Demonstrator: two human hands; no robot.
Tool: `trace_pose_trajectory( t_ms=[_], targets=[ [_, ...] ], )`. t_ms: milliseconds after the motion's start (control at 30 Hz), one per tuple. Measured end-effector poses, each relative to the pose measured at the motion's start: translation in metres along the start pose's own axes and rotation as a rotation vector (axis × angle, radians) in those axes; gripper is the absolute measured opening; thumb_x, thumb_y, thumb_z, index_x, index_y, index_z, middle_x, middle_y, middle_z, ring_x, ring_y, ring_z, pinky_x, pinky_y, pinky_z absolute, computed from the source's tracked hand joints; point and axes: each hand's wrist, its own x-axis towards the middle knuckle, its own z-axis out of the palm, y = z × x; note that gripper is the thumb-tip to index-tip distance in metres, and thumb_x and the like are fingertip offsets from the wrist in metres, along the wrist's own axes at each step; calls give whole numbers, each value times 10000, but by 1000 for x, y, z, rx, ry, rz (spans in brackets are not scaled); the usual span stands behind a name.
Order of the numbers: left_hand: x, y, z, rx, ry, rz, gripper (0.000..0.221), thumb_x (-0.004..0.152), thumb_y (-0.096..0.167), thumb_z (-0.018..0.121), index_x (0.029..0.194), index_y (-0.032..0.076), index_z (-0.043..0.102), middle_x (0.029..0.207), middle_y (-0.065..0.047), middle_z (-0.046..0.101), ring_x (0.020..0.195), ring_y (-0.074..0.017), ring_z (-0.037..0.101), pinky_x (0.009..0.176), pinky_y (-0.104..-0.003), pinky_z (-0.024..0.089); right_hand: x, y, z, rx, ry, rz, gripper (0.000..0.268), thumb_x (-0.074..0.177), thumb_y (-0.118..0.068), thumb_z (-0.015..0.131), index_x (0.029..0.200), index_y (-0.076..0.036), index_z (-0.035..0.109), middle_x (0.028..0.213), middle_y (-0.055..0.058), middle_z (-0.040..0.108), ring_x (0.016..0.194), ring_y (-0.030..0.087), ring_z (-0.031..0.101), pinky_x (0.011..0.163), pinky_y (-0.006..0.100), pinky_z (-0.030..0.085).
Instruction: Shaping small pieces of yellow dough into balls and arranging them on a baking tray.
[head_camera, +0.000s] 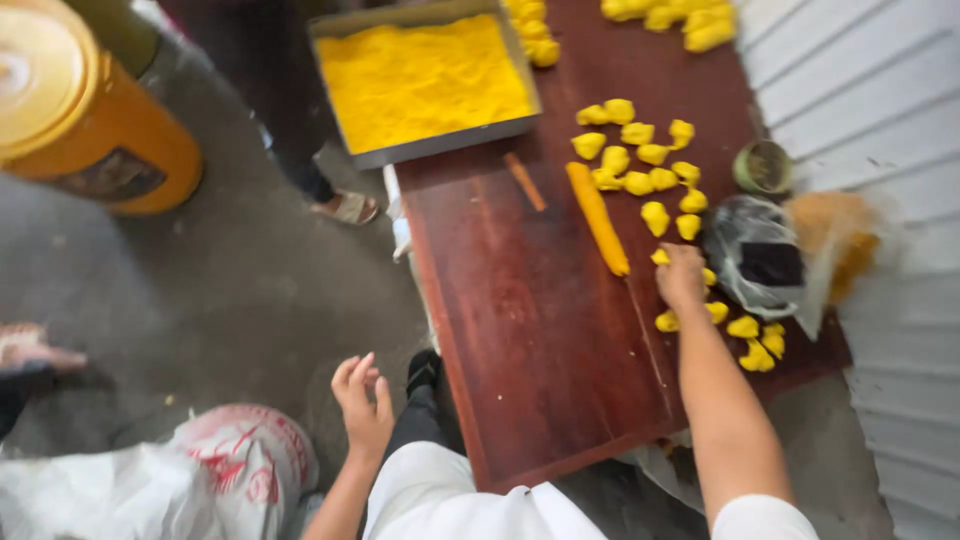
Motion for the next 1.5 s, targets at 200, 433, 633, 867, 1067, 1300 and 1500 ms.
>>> trace_pose_trajectory(
  t_ms=[200, 433, 633, 867, 1067, 1300, 1500],
  targets=[
    [41, 33, 1, 13, 24, 54, 426, 961, -51, 614, 1372, 55, 575, 1405, -148, 427, 1039, -179, 600, 927, -307, 527, -54, -182, -137, 723, 261, 368, 452, 911, -88, 710, 1323, -19, 539, 1239, 140, 625, 1081, 229, 640, 927, 336, 536],
    [33, 148, 78, 189, -306, 316, 402, 897, 13, 676, 1294, 75, 662, 1341, -166, 537, 1217, -391, 567, 1037, -474, 487, -191, -250, -97, 511, 38, -42, 625, 832, -241, 847, 1325, 43, 591, 1296, 234, 563, 1184, 409, 558, 1024, 456, 466],
    [45, 175, 214, 174, -520, 770, 576, 962, 274, 705, 1477, 98, 519, 1510, -227, 447, 1473, -406, 380, 1242, -601, 255, -242, -178, -139, 480, 101, 197, 416, 955, -163, 725, 1334, -10, 644, 1293, 185, 593, 1196, 342, 583, 1033, 434, 490],
    [62, 157, 255, 183, -734, 796, 643, 937, 413, 664, 1486, 119, 500, 1479, -257, 444, 1391, -439, 383, 1171, -569, 273, -250, -155, -138, 606, 158, 401, 286, 971, -188, 681, 1205, -24, 695, 1167, 125, 668, 988, 284, 691, 865, 377, 571],
    [74, 136, 230, 259, -865, 505, 386, 920, 299, 693, 1261, 121, 660, 1219, -179, 645, 1168, -369, 588, 1010, -470, 483, -108, -164, -114, 506, 179, 309, 289, 968, -196, 723, 1207, -33, 721, 1026, 132, 715, 923, 290, 701, 826, 382, 560],
    [75, 127, 187, 357, -953, 610, 236, 712, 180, 800, 912, 138, 683, 943, -120, 669, 936, -351, 649, 795, -453, 546, -32, -147, -29, 251, 224, 248, 362, 873, -223, 819, 1163, -27, 728, 1000, 154, 711, 904, 359, 695, 784, 449, 557],
    [85, 148, 128, -60, -1000, -150, 267, 908, 117, 722, 1152, 54, 635, 982, -107, 739, 931, -258, 764, 815, -341, 579, -31, -138, -12, 205, 223, 311, 261, 915, -158, 765, 1138, -26, 730, 1029, 189, 706, 906, 384, 692, 796, 458, 563]
  ],
)
